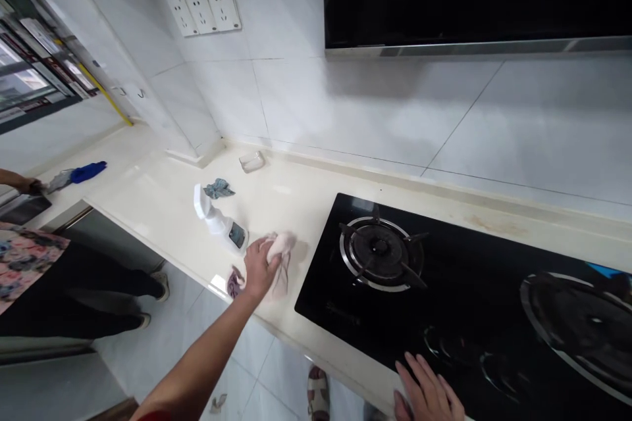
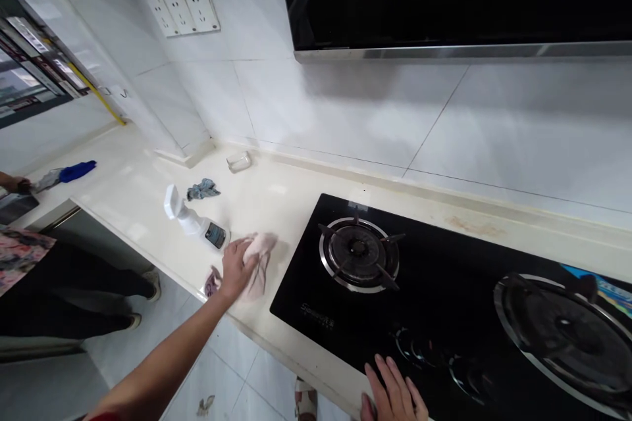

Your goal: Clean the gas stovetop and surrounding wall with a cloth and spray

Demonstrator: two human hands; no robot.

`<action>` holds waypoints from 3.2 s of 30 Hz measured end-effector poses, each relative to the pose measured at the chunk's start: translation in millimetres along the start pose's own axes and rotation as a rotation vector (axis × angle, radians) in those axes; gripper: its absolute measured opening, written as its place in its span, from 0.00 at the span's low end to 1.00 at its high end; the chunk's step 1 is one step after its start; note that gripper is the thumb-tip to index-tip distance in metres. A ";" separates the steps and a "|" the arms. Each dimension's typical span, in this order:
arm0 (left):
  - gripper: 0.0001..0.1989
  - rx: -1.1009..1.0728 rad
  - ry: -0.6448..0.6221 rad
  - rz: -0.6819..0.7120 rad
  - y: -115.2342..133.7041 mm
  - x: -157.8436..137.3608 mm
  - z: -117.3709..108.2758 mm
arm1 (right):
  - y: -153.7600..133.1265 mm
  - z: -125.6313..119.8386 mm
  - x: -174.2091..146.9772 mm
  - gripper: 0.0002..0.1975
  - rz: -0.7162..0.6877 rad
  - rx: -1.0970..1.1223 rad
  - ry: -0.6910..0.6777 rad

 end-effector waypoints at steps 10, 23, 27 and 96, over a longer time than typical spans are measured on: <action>0.21 0.200 -0.141 -0.060 18.9 -33.2 9.8 | -2.8 -12.8 7.7 0.20 0.109 0.138 -0.080; 0.19 -0.045 -0.374 0.323 151.6 -194.6 13.9 | 3.8 -17.7 6.9 0.19 0.168 0.326 -0.053; 0.21 -0.207 -0.609 0.502 245.6 -221.9 51.1 | 21.6 -21.7 4.8 0.18 0.313 0.508 0.038; 0.18 -0.065 -0.257 0.812 226.5 -150.2 63.9 | 169.1 -80.8 -50.0 0.20 0.780 -0.191 -0.064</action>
Point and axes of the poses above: each hand's wrist, its own x-axis towards the middle knuckle, its own z-axis out of the palm, y = z × x, the point moved 8 cm from there along x, towards the middle knuckle, and after that the axes turned 5 degrees about y, right-handed, at the moved point
